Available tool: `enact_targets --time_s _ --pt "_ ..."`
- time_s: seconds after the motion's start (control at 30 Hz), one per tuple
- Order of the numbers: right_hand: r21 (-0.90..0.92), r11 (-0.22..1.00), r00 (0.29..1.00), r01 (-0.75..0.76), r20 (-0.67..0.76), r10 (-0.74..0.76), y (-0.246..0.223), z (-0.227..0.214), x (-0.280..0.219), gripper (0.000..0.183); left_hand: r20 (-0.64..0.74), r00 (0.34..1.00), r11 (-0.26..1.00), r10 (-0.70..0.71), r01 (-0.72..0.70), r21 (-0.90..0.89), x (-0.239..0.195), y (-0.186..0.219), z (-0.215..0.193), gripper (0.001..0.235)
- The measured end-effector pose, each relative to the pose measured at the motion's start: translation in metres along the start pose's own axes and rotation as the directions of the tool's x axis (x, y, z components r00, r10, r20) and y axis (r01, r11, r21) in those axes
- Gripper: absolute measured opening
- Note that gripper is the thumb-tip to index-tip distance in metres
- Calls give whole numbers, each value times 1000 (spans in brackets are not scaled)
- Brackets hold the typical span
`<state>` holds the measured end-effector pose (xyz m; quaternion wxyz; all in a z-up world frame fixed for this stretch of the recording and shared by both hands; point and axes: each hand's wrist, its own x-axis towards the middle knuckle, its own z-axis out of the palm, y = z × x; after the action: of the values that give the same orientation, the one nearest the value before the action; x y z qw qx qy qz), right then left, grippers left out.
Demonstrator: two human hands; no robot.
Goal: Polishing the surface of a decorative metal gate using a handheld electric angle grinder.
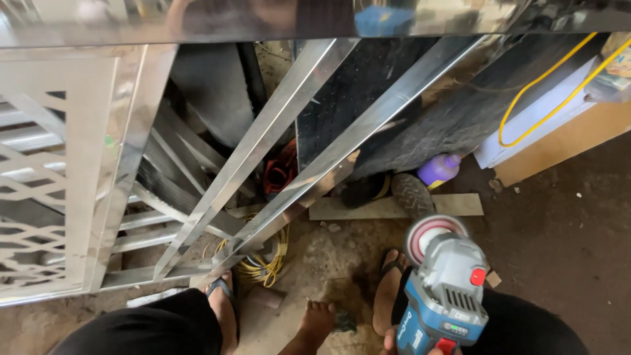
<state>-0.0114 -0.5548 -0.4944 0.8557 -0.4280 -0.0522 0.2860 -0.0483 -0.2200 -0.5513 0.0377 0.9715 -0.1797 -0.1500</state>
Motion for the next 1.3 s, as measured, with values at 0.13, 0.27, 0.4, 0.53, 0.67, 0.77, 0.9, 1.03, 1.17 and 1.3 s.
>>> enact_targets --time_s 0.13,0.27,0.4,0.53,0.67,0.77,0.9,1.03,1.17,1.3 --pt "29 999 999 -26 33 25 -117 182 120 74 521 845 907 -122 308 -286 -19 7 -73 116" --pt "57 998 997 -32 68 28 -165 289 18 77 642 751 653 -154 565 -504 -15 -1 -95 125" --pt "-79 983 975 164 -140 -174 -179 338 18 77 581 807 720 -102 463 -516 2 -37 -120 49" --pt "-196 975 963 101 -227 -145 -202 397 17 88 132 979 809 -154 202 -551 -27 -91 -193 72" --pt "-306 934 973 182 -80 -216 -203 407 16 87 446 804 468 -394 593 -655 -116 -61 -457 106" --pt "-247 949 977 194 -39 -210 -208 409 11 87 141 839 458 -525 419 -784 -152 -65 -455 92" --pt "-30 998 993 63 104 -59 -230 410 9 90 -120 745 500 -656 310 -808 -195 -55 -439 77" --pt "21 993 970 -114 219 106 -234 415 6 89 -135 687 386 -714 225 -895 -216 -46 -427 56" --pt "-37 985 975 -167 141 171 -215 424 4 92 -142 758 508 -637 274 -816 -224 -45 -436 63" --pt "-135 967 974 -216 44 223 -209 429 6 89 -124 775 472 -619 242 -848 -222 -44 -421 73"
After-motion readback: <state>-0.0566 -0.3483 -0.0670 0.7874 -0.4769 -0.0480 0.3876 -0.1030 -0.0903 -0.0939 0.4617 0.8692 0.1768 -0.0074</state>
